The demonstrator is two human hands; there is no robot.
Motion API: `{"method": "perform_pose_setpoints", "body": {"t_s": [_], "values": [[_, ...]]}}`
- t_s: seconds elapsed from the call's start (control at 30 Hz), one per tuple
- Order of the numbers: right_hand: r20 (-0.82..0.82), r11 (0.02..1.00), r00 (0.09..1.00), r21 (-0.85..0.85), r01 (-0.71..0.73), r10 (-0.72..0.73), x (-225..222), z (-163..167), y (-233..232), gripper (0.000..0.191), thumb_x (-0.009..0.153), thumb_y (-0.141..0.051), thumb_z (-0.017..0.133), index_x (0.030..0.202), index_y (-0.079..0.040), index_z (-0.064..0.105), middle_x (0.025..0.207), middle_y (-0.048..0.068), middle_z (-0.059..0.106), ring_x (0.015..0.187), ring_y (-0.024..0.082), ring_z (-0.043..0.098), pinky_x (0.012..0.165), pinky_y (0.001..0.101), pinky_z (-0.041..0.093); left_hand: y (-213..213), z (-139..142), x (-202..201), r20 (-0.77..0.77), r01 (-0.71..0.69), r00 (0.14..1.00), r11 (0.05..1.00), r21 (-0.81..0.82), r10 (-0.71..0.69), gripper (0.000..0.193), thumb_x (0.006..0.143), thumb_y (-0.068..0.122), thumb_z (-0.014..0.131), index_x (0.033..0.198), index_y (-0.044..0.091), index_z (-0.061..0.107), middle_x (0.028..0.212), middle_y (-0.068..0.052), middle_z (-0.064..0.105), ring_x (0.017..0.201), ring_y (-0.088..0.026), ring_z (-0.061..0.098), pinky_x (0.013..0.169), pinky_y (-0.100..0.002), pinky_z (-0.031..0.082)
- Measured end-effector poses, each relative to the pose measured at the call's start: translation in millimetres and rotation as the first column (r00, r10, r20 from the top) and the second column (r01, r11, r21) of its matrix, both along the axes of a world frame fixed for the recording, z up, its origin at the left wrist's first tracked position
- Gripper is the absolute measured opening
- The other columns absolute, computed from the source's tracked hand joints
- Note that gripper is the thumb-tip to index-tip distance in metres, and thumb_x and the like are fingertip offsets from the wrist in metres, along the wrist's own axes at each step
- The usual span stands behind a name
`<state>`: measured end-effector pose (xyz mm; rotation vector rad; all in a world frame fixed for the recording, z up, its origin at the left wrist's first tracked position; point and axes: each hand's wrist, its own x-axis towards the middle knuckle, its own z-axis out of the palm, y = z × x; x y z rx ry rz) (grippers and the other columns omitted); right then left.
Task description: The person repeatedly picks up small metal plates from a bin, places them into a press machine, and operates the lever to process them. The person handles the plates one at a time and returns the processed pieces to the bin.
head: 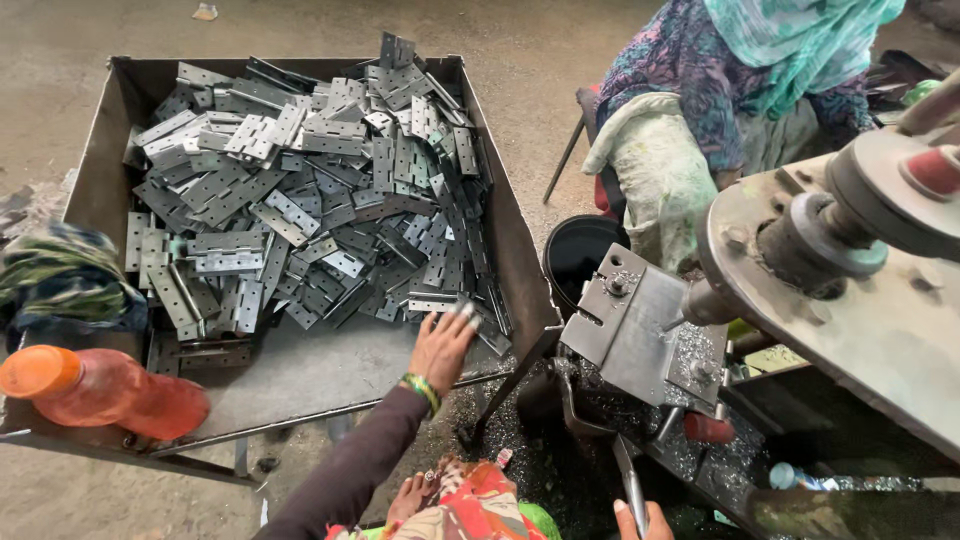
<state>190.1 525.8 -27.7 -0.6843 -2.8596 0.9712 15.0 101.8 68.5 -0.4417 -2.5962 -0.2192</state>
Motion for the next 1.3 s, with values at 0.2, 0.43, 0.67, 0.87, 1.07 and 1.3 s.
{"method": "perform_pose_setpoints", "body": {"t_s": [0.2, 0.43, 0.67, 0.87, 1.07, 1.3], "values": [[0.003, 1.0, 1.0, -0.021, -0.003, 0.003, 7.4, 2.0, 5.1, 0.034, 0.079, -0.038, 0.08, 0.089, -0.007, 0.072, 0.065, 0.015, 0.07, 0.06, 0.026, 0.071, 0.067, 0.0423, 0.058, 2.8, -19.5, -55.3, 0.048, 0.013, 0.999, 0.98, -0.201, -0.003, 0.024, 0.084, 0.017, 0.063, 0.106, 0.013, 0.07, 0.11, -0.002, 0.061, 0.113, -0.02, 0.052, 0.096, -0.042, 0.041], [0.226, 0.995, 0.974, 0.098, -0.002, -0.02, 10.8, 6.2, 7.9, 0.037, 0.083, -0.043, 0.079, 0.104, -0.013, 0.073, 0.073, 0.013, 0.075, 0.07, 0.027, 0.074, 0.075, 0.0408, 0.057, 10.0, -37.2, -66.5, 0.09, 0.068, 0.995, 0.95, -0.305, -0.042, 0.016, 0.086, 0.022, 0.06, 0.088, 0.012, 0.072, 0.098, -0.006, 0.063, 0.106, -0.023, 0.054, 0.088, -0.037, 0.043], [0.216, 1.0, 0.976, -0.001, -0.012, 0.012, -13.5, 15.2, -5.7, 0.039, 0.087, -0.048, 0.071, 0.108, -0.015, 0.071, 0.083, 0.012, 0.076, 0.081, 0.029, 0.078, 0.081, 0.0409, 0.062, 5.2, -31.7, -67.4, 0.199, -0.085, 0.975, 0.991, -0.102, 0.104, 0.013, 0.077, 0.015, 0.065, 0.082, 0.013, 0.076, 0.093, -0.006, 0.069, 0.099, -0.026, 0.062, 0.084, -0.04, 0.053], [0.324, 1.0, 0.946, 0.005, -0.003, 0.001, -12.7, 31.0, -11.8, 0.042, 0.087, -0.055, 0.066, 0.112, -0.021, 0.07, 0.093, 0.011, 0.079, 0.094, 0.033, 0.079, 0.089, 0.0435, 0.059, -16.6, 20.6, -43.4, 0.508, -0.491, 0.84, 0.665, 0.562, 0.19, 0.028, 0.072, 0.023, 0.085, 0.099, 0.017, 0.081, 0.091, -0.009, 0.078, 0.081, -0.027, 0.072, 0.075, -0.041, 0.058], [0.406, 1.0, 0.914, 0.012, 0.004, -0.009, -15.0, 53.0, -25.5, 0.048, 0.088, -0.061, 0.062, 0.118, -0.023, 0.067, 0.097, 0.012, 0.08, 0.102, 0.034, 0.078, 0.093, 0.0446, 0.057, -11.0, 91.5, -2.3, 0.304, -0.35, 0.891, -0.082, 0.933, -0.337, 0.033, 0.08, 0.002, 0.075, 0.113, 0.006, 0.077, 0.093, -0.004, 0.079, 0.069, -0.011, 0.066, 0.058, -0.025, 0.052], [0.393, 0.999, 0.919, 0.051, 0.013, -0.032, -10.3, 51.6, -26.5, 0.049, 0.088, -0.061, 0.062, 0.119, -0.025, 0.067, 0.093, 0.014, 0.08, 0.096, 0.035, 0.079, 0.089, 0.0447, 0.058, 62.2, 89.1, -12.0, 0.23, -0.35, 0.859, -0.198, 0.916, -0.457, 0.027, 0.083, 0.005, 0.08, 0.109, 0.005, 0.077, 0.087, -0.001, 0.075, 0.063, -0.006, 0.06, 0.054, -0.021, 0.047]]}}
